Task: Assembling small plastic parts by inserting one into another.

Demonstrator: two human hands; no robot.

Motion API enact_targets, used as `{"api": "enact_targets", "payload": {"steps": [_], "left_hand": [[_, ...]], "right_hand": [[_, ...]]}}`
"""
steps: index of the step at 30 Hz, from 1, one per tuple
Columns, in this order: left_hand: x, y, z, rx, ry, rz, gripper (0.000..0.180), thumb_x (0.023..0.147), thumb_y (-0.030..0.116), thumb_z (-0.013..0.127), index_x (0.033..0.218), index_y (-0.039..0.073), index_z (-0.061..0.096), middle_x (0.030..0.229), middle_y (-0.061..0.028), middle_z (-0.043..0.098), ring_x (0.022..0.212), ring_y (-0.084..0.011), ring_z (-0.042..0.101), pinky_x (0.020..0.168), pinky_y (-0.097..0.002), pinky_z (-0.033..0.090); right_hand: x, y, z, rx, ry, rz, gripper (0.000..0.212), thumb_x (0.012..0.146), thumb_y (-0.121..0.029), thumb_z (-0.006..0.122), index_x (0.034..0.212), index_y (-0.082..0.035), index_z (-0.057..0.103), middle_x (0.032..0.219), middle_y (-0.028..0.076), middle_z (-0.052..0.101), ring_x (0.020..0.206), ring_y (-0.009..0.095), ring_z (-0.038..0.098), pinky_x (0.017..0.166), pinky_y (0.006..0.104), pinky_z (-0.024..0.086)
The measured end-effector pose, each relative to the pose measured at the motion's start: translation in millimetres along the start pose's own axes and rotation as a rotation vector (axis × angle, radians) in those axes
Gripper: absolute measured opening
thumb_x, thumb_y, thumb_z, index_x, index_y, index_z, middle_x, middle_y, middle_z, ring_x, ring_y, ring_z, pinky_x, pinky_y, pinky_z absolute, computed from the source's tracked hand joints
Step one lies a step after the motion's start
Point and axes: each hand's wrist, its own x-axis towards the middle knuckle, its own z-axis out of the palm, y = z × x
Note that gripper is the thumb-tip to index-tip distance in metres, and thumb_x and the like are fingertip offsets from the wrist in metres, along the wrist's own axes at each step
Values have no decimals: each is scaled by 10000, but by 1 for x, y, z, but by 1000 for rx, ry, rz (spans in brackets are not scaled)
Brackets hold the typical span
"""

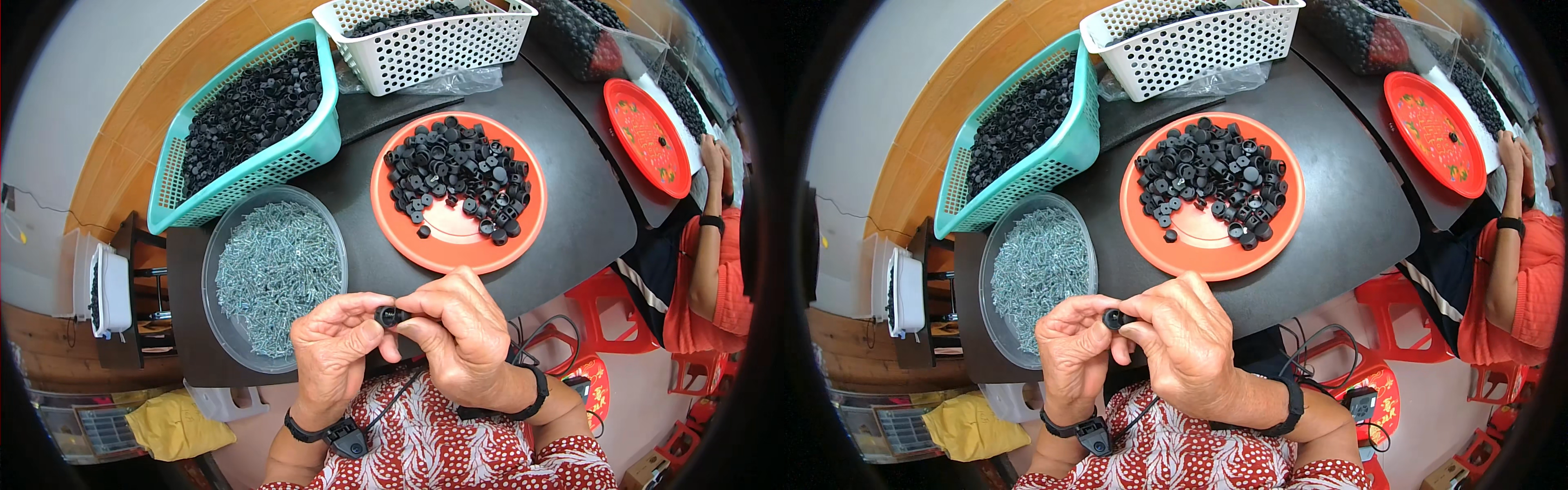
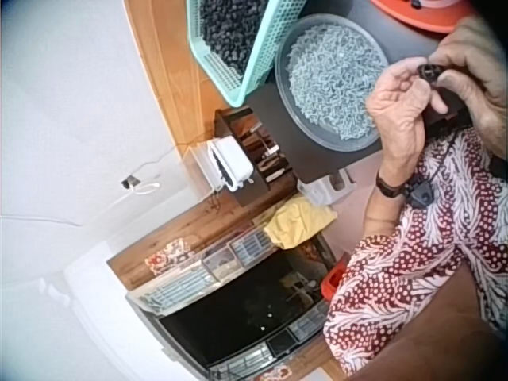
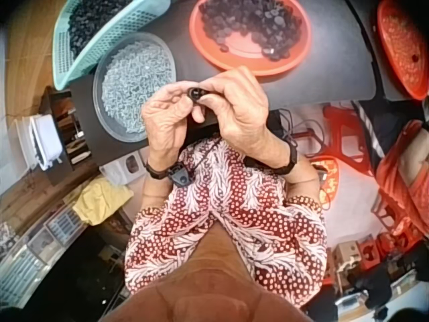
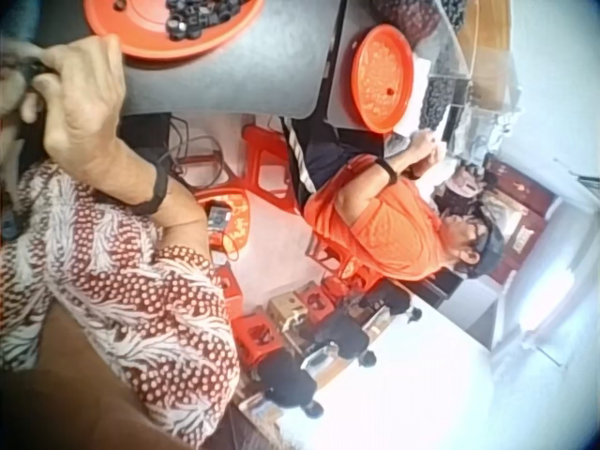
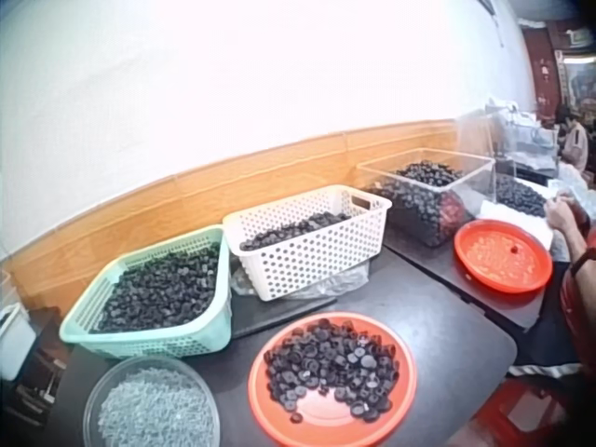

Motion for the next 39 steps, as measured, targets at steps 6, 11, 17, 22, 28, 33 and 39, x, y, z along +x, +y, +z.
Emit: {"api": "enact_targets", "payload": {"steps": [6, 11, 17, 22, 28, 33, 39], "left_hand": [[1, -1, 0, -12, 2, 14, 300, 800, 26, 691, 1044, -119, 596, 839, -163, 659, 612, -177, 622, 603, -252, 512], [1, -1, 2, -13, 3, 12, 303, 802, 36, 694, 1043, -119, 594, 842, -163, 658, 611, -180, 624, 594, -260, 517], [0, 0, 0, 28, 10, 17, 291, 805, 25, 687, 1042, -118, 595, 844, -161, 655, 619, -184, 629, 597, -261, 525], [1, -1, 1, 48, 7, 40, 277, 810, 10, 677, 1044, -113, 598, 855, -162, 656, 624, -185, 633, 603, -263, 530], [-1, 0, 2, 108, 24, 57, 256, 818, 5, 672, 1043, -98, 607, 881, -153, 656, 631, -177, 634, 604, -257, 529], [-3, 1, 3, 172, 38, 83, 235, 818, -11, 673, 1037, -77, 623, 895, -147, 654, 645, -161, 633, 601, -242, 524], [-5, 0, 4, 255, 53, 139, 217, 818, -36, 665, 1031, -68, 636, 911, -138, 644, 657, -141, 624, 597, -228, 520]], "right_hand": [[0, 0, 1, -10, 11, -17, 283, 621, 86, 684, 891, 31, 620, 759, 103, 598, 689, 260, 550, 622, 352, 439], [0, 2, 0, 2, 14, -22, 292, 617, 90, 682, 895, 31, 616, 765, 106, 596, 693, 260, 549, 629, 348, 437], [-1, 3, 2, -21, 8, -41, 293, 620, 94, 676, 900, 31, 615, 762, 103, 592, 696, 256, 548, 630, 346, 435], [-1, 4, 1, -14, -1, -39, 294, 619, 94, 676, 900, 33, 614, 756, 98, 588, 693, 253, 548, 628, 349, 433], [-3, 6, 3, -32, -5, -51, 295, 615, 92, 679, 896, 33, 613, 761, 105, 588, 694, 259, 549, 626, 350, 434], [-3, 7, 3, -20, -8, -51, 293, 612, 79, 696, 889, 33, 613, 762, 112, 587, 687, 265, 551, 623, 352, 435], [-2, 7, 4, -1, 0, -56, 310, 596, 80, 716, 888, 38, 619, 747, 119, 583, 664, 270, 552, 591, 354, 438]]}}
